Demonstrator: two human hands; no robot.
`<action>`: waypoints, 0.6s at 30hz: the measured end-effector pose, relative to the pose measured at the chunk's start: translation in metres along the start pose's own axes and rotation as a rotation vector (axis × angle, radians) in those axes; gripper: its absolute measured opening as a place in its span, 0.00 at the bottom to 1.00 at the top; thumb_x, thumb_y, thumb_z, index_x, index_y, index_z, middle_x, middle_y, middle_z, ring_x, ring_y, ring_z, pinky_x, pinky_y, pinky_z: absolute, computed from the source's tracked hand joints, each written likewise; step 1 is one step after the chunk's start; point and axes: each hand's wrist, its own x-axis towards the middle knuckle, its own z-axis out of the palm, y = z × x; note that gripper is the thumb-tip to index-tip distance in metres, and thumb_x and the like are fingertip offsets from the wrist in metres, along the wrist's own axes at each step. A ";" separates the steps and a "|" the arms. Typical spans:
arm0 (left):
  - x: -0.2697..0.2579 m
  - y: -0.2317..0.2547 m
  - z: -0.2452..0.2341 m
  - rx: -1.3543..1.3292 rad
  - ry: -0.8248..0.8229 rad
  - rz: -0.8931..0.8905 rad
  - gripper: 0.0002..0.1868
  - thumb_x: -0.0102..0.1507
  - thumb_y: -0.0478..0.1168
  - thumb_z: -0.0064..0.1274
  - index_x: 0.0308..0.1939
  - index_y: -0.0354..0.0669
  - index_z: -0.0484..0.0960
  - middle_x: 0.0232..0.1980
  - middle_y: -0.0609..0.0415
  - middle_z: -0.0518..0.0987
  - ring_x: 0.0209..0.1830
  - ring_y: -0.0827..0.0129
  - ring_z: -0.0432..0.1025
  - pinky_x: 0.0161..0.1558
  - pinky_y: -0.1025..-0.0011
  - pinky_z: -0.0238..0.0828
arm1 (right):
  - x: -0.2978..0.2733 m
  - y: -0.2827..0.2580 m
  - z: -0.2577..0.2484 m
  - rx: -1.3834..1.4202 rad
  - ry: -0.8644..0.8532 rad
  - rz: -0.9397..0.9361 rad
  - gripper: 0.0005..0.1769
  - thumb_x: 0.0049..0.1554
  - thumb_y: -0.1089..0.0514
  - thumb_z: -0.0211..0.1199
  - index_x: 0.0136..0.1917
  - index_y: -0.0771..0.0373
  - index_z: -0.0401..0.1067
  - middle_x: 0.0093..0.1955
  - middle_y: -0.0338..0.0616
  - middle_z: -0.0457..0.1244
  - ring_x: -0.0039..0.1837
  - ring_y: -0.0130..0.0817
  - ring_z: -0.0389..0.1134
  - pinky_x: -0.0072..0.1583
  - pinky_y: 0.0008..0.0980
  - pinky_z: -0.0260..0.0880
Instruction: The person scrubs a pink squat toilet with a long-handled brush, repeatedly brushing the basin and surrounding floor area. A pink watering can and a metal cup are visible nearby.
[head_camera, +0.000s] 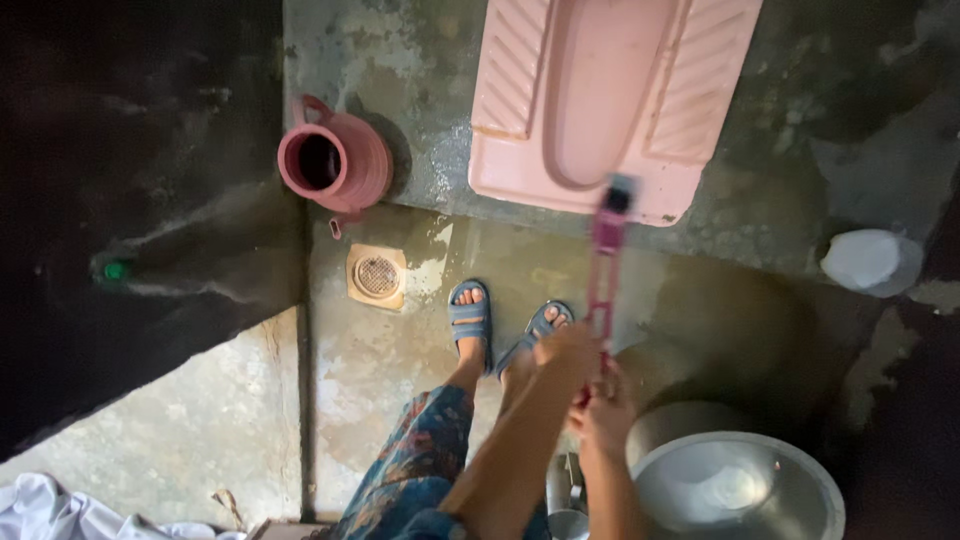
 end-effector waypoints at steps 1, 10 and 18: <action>-0.003 0.005 0.004 0.023 -0.005 0.034 0.20 0.69 0.54 0.49 0.56 0.47 0.83 0.55 0.46 0.83 0.55 0.53 0.80 0.51 0.54 0.76 | -0.001 -0.006 -0.001 0.078 0.111 0.084 0.23 0.70 0.48 0.38 0.75 0.50 0.58 0.40 0.29 0.65 0.31 0.23 0.66 0.30 0.26 0.67; -0.001 -0.043 -0.047 -0.009 0.057 -0.047 0.21 0.68 0.56 0.50 0.56 0.48 0.83 0.54 0.46 0.83 0.55 0.54 0.80 0.51 0.54 0.76 | -0.005 -0.012 0.035 -0.317 -0.235 -0.063 0.19 0.64 0.57 0.54 0.69 0.48 0.67 0.33 0.41 0.60 0.25 0.26 0.54 0.25 0.28 0.50; 0.004 -0.036 -0.042 0.036 0.036 -0.005 0.22 0.67 0.57 0.51 0.55 0.49 0.83 0.54 0.46 0.83 0.54 0.54 0.80 0.51 0.54 0.76 | 0.031 0.033 0.020 -0.226 -0.130 -0.076 0.20 0.64 0.56 0.52 0.69 0.43 0.64 0.30 0.41 0.59 0.23 0.28 0.52 0.24 0.29 0.48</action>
